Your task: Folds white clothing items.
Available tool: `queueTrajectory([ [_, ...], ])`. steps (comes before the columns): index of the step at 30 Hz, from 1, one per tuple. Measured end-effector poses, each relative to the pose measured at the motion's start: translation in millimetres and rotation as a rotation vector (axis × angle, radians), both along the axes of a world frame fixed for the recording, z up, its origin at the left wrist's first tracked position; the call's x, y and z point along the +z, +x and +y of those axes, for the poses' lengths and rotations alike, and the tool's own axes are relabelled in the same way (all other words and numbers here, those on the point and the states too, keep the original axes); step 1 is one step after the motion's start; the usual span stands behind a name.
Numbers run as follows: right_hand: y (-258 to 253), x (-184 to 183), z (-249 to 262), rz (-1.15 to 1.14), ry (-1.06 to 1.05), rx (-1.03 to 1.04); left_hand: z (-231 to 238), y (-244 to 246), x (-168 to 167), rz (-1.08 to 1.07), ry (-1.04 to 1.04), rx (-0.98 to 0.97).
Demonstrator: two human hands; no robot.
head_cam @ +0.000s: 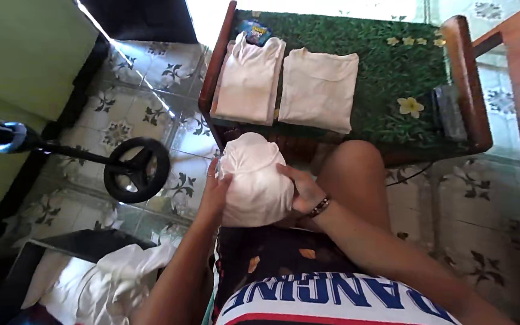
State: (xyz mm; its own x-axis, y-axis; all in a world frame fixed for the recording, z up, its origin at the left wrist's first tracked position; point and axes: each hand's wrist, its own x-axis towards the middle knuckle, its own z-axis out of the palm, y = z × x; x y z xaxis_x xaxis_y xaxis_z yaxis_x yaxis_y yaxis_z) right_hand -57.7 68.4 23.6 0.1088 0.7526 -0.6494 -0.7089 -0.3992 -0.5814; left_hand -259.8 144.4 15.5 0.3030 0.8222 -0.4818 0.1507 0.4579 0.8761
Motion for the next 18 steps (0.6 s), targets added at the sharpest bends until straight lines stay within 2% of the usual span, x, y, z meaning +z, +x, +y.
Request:
queueTrajectory([
  [2, 3, 13, 8, 0.102, 0.016, -0.034, 9, 5, 17, -0.029, -0.021, 0.032],
  [5, 18, 31, 30, 0.091, 0.121, -0.018, 41, 16, 42, -0.038, -0.006, 0.022],
  [11, 70, 94, 119, -0.193, 0.398, 0.037, 157, 68, 112, -0.072, 0.355, -0.180],
  [14, 94, 106, 167, -0.319, 0.510, 0.010, 214, 98, 140, -0.118, 0.442, -0.197],
  [16, 106, 95, 199, -0.400, 0.469, -0.037, 247, 117, 135, -0.086, 0.435, -0.203],
  [18, 119, 58, 229, -0.441, 0.377, -0.030, 278, 132, 101, 0.030, 0.374, -0.202],
])
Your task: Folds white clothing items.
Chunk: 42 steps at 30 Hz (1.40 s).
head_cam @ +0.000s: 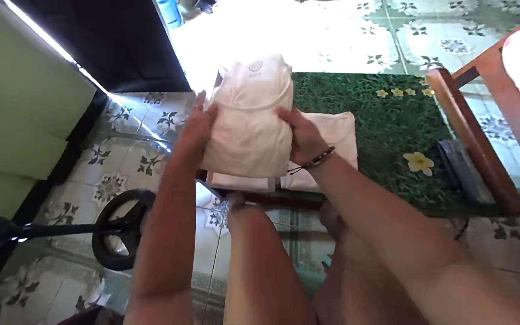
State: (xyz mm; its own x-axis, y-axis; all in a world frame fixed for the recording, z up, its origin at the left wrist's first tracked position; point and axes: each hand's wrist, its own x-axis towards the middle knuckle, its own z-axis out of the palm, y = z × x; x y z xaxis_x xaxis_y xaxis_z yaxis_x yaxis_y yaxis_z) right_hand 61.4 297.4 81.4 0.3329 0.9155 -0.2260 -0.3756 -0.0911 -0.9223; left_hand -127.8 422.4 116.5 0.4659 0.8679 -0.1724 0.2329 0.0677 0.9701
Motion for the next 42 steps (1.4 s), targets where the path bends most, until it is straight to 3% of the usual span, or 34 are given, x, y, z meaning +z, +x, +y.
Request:
queueTrajectory([
  [3, 17, -86, 29, -0.123, -0.283, 0.038, 34, 7, -99, 0.247, -0.097, 0.017],
  [5, 18, -115, 32, -0.225, -0.412, 0.042, 36, 4, -147, 0.391, -0.104, -0.001],
  [8, 15, -117, 32, -0.286, -0.403, 0.033, 28, 5, -143, 0.447, -0.053, -0.012],
  [13, 17, -110, 26, -0.303, -0.189, 0.087, 16, 4, -120, 0.194, -0.050, 0.043],
  [16, 11, -106, 13, -0.251, -0.123, 0.100, 3, -6, -111, 0.181, -0.084, 0.020],
  [21, 1, -134, -2, -0.344, -0.219, 0.158, -5, -18, -148, 0.276, -0.106, -0.006],
  [23, -1, -132, -3, -0.490, -0.232, 0.176, -6, -18, -149, 0.330, 0.006, -0.041],
  [27, -13, -118, -6, -1.104, -0.300, 0.120, -22, -12, -147, 0.737, 0.599, -0.019],
  [30, -32, -114, 0, -1.434, -0.073, -0.034, -37, -1, -154, 0.684, 0.877, 0.019],
  [33, -36, -136, 22, -1.536, 0.057, 0.103, -45, 13, -180, 0.755, 0.845, -0.100],
  [36, -30, -154, 33, -1.549, -0.104, 0.298, -45, 18, -193, 0.868, 0.720, -0.119],
  [40, -30, -142, 26, -1.482, -0.191, 0.334, -48, 16, -188, 0.877, 0.630, -0.091],
  [42, -24, -122, 5, -1.362, -0.086, 0.239, -53, 8, -183, 0.866, 0.604, -0.072],
])
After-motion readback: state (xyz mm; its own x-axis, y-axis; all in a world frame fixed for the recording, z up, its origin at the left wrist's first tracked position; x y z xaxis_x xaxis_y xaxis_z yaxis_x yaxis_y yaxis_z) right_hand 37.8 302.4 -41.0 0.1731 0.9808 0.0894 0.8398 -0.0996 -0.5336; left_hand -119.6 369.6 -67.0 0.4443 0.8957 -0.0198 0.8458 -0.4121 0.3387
